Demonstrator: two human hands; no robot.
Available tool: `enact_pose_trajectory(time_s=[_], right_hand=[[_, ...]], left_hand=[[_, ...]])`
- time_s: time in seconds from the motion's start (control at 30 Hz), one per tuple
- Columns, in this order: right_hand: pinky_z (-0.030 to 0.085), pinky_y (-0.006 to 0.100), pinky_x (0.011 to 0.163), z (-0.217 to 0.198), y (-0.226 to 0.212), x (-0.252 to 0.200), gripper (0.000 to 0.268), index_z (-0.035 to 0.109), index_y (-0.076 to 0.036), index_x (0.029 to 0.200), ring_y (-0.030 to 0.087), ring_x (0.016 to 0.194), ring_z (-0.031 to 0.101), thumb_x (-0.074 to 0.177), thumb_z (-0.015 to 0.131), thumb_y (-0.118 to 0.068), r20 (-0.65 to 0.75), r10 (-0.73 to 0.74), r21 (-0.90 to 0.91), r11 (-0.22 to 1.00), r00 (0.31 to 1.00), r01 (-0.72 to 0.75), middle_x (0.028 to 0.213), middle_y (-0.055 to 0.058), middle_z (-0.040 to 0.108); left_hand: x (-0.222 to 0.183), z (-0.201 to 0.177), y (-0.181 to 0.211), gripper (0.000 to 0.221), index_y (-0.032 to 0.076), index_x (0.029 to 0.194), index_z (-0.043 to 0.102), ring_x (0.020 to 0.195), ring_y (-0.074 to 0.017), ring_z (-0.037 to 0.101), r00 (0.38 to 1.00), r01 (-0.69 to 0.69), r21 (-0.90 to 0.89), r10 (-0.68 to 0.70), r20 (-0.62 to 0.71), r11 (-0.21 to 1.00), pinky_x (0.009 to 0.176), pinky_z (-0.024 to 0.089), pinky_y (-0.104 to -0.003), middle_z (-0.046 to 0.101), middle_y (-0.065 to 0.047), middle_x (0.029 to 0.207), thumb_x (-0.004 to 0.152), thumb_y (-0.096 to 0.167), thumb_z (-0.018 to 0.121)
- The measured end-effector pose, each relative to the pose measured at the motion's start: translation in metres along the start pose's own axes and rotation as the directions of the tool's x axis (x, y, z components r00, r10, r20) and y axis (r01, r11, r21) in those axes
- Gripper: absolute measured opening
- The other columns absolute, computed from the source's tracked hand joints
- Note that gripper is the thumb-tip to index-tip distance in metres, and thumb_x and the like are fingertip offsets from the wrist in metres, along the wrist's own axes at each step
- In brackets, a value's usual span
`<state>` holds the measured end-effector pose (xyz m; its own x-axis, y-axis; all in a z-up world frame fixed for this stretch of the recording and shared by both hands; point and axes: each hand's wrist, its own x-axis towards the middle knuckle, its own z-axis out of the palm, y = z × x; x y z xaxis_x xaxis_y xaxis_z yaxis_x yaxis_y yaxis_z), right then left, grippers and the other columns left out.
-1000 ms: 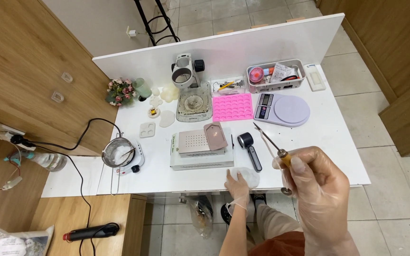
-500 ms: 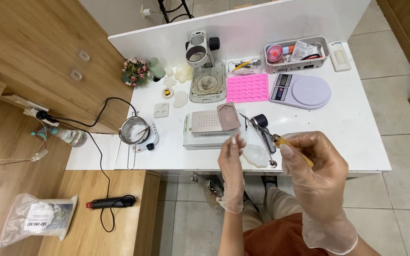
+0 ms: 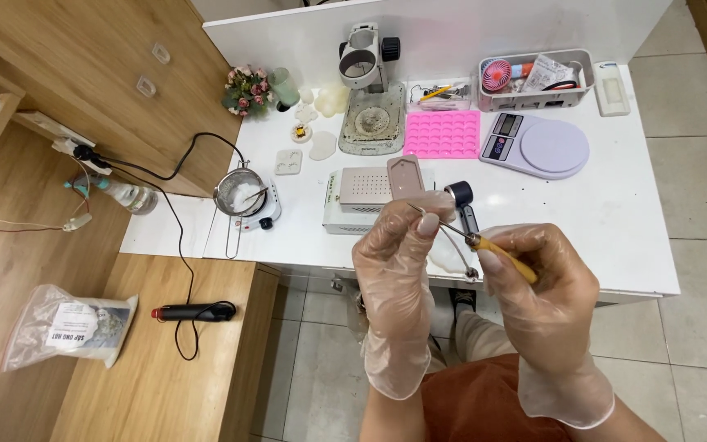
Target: Cleaning and preparing a silicone candle mold using a small tool to remove wax residue.
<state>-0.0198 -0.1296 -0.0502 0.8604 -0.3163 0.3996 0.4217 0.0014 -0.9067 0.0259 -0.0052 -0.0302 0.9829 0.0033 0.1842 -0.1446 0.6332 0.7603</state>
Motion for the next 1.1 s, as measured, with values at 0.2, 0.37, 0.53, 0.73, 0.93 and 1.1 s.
enact_pose_trajectory(time_s=[0.2,0.37,0.53,0.73,0.93,1.1], right_hand=[[0.052,0.019,0.057,0.005,0.001,-0.011,0.016,0.06,-0.001,0.1,0.005,0.07,0.063,0.102,0.066,-0.016,0.116,-0.118,-0.206,0.968,0.986,0.14,0.084,0.005,0.07],[0.041,0.021,0.045,-0.006,0.04,-0.026,0.018,0.063,-0.004,0.095,0.006,0.054,0.052,0.102,0.059,-0.02,0.208,-0.036,-0.265,0.96,0.977,0.092,0.07,0.002,0.062],[0.044,0.026,0.051,-0.017,0.054,-0.026,0.036,0.055,-0.012,0.091,0.007,0.06,0.048,0.112,0.036,-0.034,0.123,0.16,-0.046,0.987,0.979,-0.156,0.072,0.0,0.055],[0.059,0.038,0.096,0.014,-0.023,0.002,0.034,0.044,-0.015,0.096,0.019,0.106,0.065,0.1,0.064,-0.041,0.203,0.004,0.173,0.984,0.979,-0.04,0.111,0.01,0.061],[0.059,0.042,0.103,0.023,-0.016,-0.011,0.041,0.04,-0.014,0.091,0.021,0.116,0.067,0.085,0.077,0.002,0.189,0.056,0.244,0.964,0.98,-0.102,0.12,0.017,0.067],[0.062,0.029,0.076,0.02,0.008,-0.019,0.043,0.04,-0.01,0.077,0.016,0.094,0.068,0.085,0.075,0.013,0.189,0.084,0.14,0.984,0.978,-0.111,0.095,0.016,0.071]], left_hand=[[-0.008,0.014,0.009,0.008,0.006,0.101,0.078,0.103,-0.0163,0.069,0.988,-0.148,-0.068,0.145,-0.042,0.987,0.101,0.053,-0.034,0.076,-0.006,0.103,0.097,0.013,0.077],[-0.001,-0.014,0.017,0.006,0.008,0.1,0.079,0.101,-0.0166,0.07,0.962,-0.273,-0.258,0.259,-0.086,0.927,0.111,0.053,-0.038,0.077,-0.006,0.1,0.097,0.013,0.079],[-0.016,0.005,0.044,0.008,0.008,0.099,0.08,0.099,-0.0191,0.073,0.967,-0.252,-0.086,0.253,-0.002,0.964,0.092,0.058,-0.037,0.079,-0.008,0.105,0.093,0.013,0.082],[-0.021,0.01,0.04,0.017,0.004,0.11,0.079,0.104,-0.0186,0.071,0.994,-0.105,0.039,0.104,0.038,0.994,0.096,0.058,-0.033,0.076,-0.011,0.109,0.098,0.017,0.08],[-0.023,0.004,0.035,0.021,0.003,0.107,0.078,0.097,-0.0189,0.071,0.999,0.046,-0.024,-0.045,0.01,0.999,0.089,0.059,-0.034,0.076,-0.011,0.106,0.094,0.019,0.08],[-0.021,-0.005,0.025,0.017,0.001,0.11,0.077,0.101,-0.0192,0.07,0.999,0.012,-0.046,-0.01,0.052,0.999,0.093,0.058,-0.034,0.075,-0.011,0.108,0.098,0.014,0.077]])
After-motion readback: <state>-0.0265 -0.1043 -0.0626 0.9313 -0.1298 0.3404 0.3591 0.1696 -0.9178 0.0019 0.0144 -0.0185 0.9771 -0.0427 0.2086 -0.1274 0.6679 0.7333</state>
